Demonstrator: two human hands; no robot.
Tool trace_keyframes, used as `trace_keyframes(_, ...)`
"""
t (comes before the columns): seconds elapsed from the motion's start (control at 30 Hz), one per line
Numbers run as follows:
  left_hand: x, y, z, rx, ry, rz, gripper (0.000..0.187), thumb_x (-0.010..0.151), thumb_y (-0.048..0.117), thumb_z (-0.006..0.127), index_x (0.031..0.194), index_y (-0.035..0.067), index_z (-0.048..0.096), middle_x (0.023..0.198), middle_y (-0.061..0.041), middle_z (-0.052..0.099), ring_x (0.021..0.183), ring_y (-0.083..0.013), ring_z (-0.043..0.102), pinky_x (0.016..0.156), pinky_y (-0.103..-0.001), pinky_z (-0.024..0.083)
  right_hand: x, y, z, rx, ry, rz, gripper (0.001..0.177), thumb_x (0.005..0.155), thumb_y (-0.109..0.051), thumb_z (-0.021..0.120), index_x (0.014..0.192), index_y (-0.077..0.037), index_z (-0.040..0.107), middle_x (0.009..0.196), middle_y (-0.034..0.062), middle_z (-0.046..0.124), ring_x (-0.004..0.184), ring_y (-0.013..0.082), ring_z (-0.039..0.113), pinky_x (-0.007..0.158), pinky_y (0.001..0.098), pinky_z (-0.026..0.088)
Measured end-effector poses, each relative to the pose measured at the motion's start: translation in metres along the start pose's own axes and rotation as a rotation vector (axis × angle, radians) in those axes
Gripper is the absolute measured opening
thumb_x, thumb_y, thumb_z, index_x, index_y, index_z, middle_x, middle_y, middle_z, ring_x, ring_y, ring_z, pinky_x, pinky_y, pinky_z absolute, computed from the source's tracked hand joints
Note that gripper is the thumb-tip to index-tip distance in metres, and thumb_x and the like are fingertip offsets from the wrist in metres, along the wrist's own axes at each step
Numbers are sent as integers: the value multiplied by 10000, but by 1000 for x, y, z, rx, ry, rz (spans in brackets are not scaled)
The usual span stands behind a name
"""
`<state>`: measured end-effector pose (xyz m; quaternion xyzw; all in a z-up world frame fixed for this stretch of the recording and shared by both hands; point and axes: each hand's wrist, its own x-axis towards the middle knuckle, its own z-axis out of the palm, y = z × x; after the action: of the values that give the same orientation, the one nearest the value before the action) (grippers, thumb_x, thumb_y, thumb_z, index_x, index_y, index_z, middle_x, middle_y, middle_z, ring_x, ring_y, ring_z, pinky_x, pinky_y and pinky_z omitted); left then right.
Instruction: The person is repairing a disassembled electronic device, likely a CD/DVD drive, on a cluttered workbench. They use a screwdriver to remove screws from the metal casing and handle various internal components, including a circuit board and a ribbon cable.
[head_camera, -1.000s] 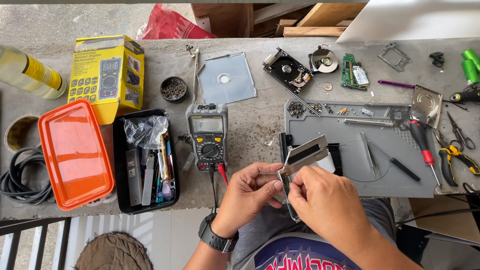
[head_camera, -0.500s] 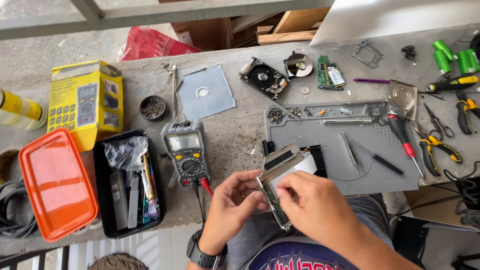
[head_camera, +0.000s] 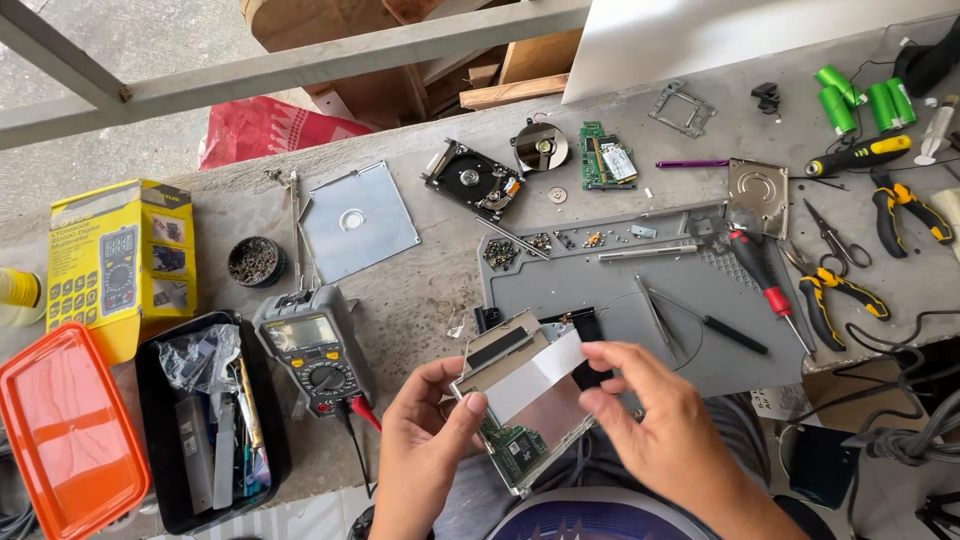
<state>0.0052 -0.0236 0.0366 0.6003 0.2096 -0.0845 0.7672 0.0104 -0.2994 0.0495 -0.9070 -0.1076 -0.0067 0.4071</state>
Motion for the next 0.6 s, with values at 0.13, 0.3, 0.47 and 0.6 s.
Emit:
trace_keyframes(0.13,-1,21,39,19,-32,77,440,932,145,901,1317,-30,780,1143,-170,861,556,-174,733,574,-274,598,-2,-30,-26,222,-286,-22,1438,854,-1145,321,1775,-42,365,1828,176,529,1616,349,606,1304,526,450)
trace_keyframes(0.3,-5,37,84,-183,-460,90,561,1040,133,812,1548,1,616,1276,-176,722,997,-280,875,924,-405,770,-21,10,-3,146,146,69,727,1024,-310,748,1700,-111,571,1550,130,813,1293,204,862,1072,323,642)
trace_keyframes(0.47,8,41,73,-9,-367,205,433,1078,206,765,1455,4,700,1223,-151,826,978,-231,878,926,-361,751,-21,37,-8,602,343,454,449,1043,-225,668,1445,-30,715,1378,160,821,1265,326,791,1072,468,623)
trace_keyframes(0.6,19,36,47,359,-128,369,317,1063,208,777,1325,35,817,1077,-68,907,889,-163,897,841,-292,746,-26,57,-6,1078,448,562,464,1126,-109,572,1576,-47,666,1520,212,769,1372,449,766,1025,575,651)
